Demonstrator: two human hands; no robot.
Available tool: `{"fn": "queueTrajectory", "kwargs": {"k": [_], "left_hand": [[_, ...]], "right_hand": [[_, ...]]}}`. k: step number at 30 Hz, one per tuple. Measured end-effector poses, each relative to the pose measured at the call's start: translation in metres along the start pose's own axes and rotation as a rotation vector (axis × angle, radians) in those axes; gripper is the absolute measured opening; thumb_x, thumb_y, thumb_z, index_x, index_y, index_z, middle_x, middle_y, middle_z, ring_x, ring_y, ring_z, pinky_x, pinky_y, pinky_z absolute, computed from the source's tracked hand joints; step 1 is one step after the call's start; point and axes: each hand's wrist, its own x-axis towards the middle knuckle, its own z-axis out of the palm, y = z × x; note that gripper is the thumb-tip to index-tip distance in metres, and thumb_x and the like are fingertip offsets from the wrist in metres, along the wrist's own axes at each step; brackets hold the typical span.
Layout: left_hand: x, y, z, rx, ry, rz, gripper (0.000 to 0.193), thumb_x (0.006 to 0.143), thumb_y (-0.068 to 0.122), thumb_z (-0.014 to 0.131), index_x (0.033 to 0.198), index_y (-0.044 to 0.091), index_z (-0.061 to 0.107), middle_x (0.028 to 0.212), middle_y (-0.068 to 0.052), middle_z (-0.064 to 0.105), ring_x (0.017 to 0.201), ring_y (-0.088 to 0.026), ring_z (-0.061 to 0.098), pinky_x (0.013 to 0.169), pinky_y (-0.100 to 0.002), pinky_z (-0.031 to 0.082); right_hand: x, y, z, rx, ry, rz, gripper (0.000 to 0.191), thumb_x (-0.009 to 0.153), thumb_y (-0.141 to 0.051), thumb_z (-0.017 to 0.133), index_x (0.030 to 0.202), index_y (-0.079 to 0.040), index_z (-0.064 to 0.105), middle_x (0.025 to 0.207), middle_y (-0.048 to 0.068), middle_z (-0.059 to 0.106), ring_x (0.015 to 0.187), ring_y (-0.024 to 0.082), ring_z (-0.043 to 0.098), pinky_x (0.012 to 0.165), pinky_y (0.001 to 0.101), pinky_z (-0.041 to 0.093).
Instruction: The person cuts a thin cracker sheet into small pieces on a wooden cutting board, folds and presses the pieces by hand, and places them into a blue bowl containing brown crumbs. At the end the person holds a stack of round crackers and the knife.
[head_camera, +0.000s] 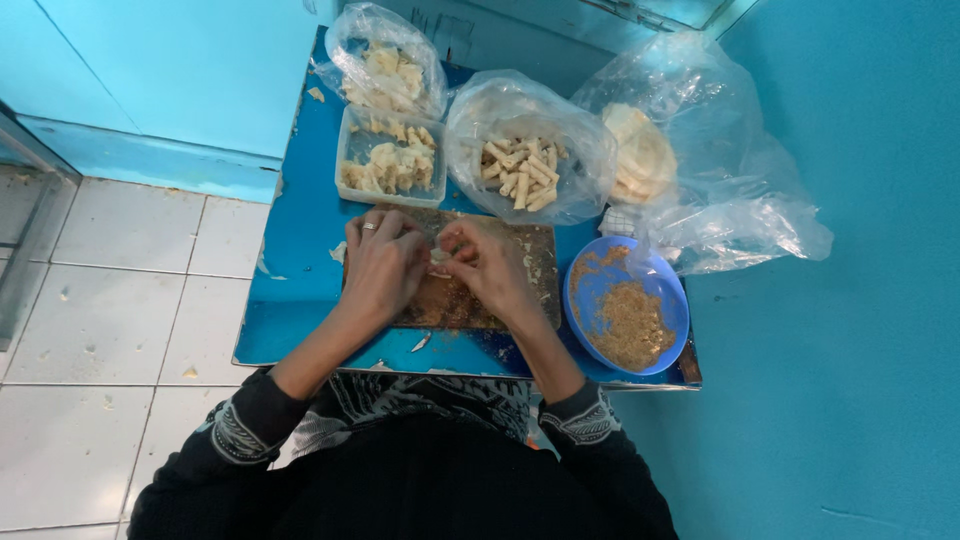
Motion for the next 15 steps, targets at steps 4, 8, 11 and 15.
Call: {"fn": "queueTrajectory", "kwargs": {"k": [4,8,11,15], "left_hand": [[-0.004,0.001,-0.003,0.122,-0.061,0.109,0.009,0.071,0.009,0.077,0.079,0.011,0.075,0.117,-0.01,0.06,0.121,-0.034,0.049,0.105,-0.067,0.026],[-0.007,-0.001,-0.004,0.263,-0.095,0.219,0.018,0.067,0.01,0.074,0.085,0.009,0.076,0.13,-0.011,0.057,0.131,-0.034,0.045,0.111,-0.073,0.019],[-0.005,-0.005,0.0,0.152,-0.044,0.19,0.007,0.077,0.012,0.077,0.08,0.008,0.074,0.131,-0.011,0.057,0.13,-0.035,0.045,0.112,-0.071,0.022],[-0.003,-0.005,0.001,-0.003,-0.036,0.122,0.014,0.078,0.013,0.079,0.089,0.006,0.075,0.132,-0.011,0.055,0.131,-0.036,0.044,0.11,-0.069,0.025]], "right_hand": [[-0.015,-0.004,0.002,-0.202,0.06,-0.207,0.018,0.092,-0.007,0.074,0.109,-0.007,0.069,0.097,0.008,0.077,0.089,0.023,0.078,0.072,0.0352,0.06],[-0.025,-0.005,0.001,-0.263,0.105,-0.364,0.017,0.092,-0.006,0.074,0.109,-0.005,0.071,0.101,0.011,0.073,0.093,0.03,0.073,0.078,0.0411,0.057],[-0.028,-0.006,0.005,-0.243,0.115,-0.366,0.018,0.09,-0.009,0.075,0.107,-0.003,0.072,0.108,0.012,0.071,0.1,0.029,0.071,0.083,0.0407,0.057],[-0.028,-0.004,0.01,-0.226,0.169,-0.208,0.016,0.088,-0.015,0.077,0.102,-0.007,0.078,0.111,0.011,0.061,0.106,0.028,0.062,0.083,0.0397,0.055]]}}
